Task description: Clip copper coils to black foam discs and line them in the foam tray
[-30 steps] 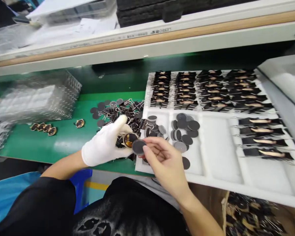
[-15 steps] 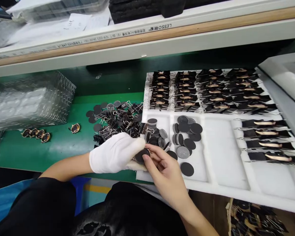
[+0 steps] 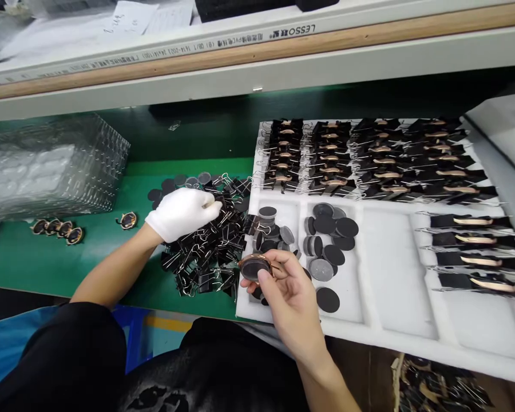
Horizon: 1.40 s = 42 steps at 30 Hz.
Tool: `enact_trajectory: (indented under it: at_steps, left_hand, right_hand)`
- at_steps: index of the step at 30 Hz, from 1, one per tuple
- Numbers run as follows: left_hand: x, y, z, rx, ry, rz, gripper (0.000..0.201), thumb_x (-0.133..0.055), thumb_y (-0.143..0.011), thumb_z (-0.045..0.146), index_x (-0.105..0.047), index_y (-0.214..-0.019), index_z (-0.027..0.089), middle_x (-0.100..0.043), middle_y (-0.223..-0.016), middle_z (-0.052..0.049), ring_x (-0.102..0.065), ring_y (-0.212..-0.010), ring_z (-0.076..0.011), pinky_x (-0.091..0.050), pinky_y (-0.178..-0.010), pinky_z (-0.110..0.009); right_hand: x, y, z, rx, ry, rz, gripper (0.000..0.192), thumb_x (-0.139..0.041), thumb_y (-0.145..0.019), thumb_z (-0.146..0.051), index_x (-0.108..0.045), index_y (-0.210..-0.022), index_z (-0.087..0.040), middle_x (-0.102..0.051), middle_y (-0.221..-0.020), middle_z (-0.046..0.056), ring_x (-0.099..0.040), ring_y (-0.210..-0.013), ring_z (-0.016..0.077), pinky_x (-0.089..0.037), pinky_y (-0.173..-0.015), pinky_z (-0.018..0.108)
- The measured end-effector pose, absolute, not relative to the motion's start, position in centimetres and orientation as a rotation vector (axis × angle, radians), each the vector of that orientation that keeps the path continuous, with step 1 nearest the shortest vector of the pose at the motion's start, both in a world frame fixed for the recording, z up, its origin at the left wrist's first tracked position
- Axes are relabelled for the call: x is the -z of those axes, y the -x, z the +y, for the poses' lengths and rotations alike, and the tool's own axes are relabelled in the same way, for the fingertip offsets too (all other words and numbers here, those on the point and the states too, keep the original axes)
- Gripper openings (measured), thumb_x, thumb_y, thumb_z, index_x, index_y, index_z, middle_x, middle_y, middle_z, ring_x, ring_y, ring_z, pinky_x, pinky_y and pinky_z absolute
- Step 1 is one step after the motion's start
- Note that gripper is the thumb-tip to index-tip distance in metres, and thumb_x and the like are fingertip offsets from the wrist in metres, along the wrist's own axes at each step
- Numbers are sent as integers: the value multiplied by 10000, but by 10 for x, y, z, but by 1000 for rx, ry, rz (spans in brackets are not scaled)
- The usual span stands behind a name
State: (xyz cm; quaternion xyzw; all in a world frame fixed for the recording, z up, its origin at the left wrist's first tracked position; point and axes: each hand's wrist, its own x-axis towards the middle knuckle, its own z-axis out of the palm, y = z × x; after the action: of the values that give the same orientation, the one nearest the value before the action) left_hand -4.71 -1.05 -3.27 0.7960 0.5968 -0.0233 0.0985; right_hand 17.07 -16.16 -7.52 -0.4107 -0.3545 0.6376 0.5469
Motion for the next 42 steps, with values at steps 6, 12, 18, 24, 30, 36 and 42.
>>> enact_trajectory:
  at_steps: [6,12,18,24,30,36,42]
  left_hand:
    - [-4,68,-20,-254,-2237,1553,471,-560,-903,361,-259,-579,200,-253,-545,46,-242,-539,-105,-210,-531,-299]
    - [-10,61,-38,-340,-2249,712,455,-587,-983,340,-419,-589,187,-409,-560,58,-346,-534,-77,-313,-549,-264]
    - [20,33,-56,-699,-1891,971,410,-372,-1085,488,-666,-1051,204,-701,-942,-48,-656,-819,-142,-508,-739,-271]
    - [24,7,-72,-1107,-1489,1150,601,-325,-1057,629,-721,-919,198,-735,-859,-71,-669,-738,-168,-546,-690,-308]
    - [4,-7,-60,-1183,-1241,1257,756,-299,-1024,712,-702,-672,178,-682,-587,-55,-622,-514,-139,-500,-511,-269]
    - [-4,-17,-51,-1258,-1336,1101,716,-410,-982,755,-686,-667,174,-634,-498,-28,-540,-397,-102,-428,-415,-254]
    - [-22,-12,-47,-1384,-1535,1246,585,-492,-1014,650,-641,-653,215,-608,-500,18,-525,-392,-101,-471,-445,-311]
  right_hand:
    - [77,-179,-162,-1473,1029,-865,155,-710,-1010,-316,-751,-1159,-297,-810,-1029,26,-770,-848,135,-629,-760,204]
    - [69,-177,-150,-1683,749,-743,132,-733,-986,-370,-804,-1085,-320,-735,-1343,41,-756,-1110,212,-657,-932,368]
    - [72,-155,-154,-1135,946,-1068,227,-730,-956,-159,-806,-1119,-296,-784,-1115,51,-763,-1059,215,-658,-935,353]
    - [81,-114,-160,-435,1027,-1388,560,-696,-870,28,-701,-1353,-256,-643,-1411,112,-689,-1227,271,-639,-1031,419]
    - [83,-97,-159,-372,971,-1347,585,-656,-889,37,-657,-1397,-252,-587,-1360,144,-712,-1176,284,-690,-942,427]
    - [74,-106,-165,-605,938,-1179,408,-666,-921,-22,-733,-1245,-261,-607,-1328,107,-681,-1224,262,-654,-1007,420]
    - [68,-107,-163,-962,888,-781,191,-670,-996,-194,-756,-1128,-302,-695,-1057,41,-720,-943,190,-693,-799,375]
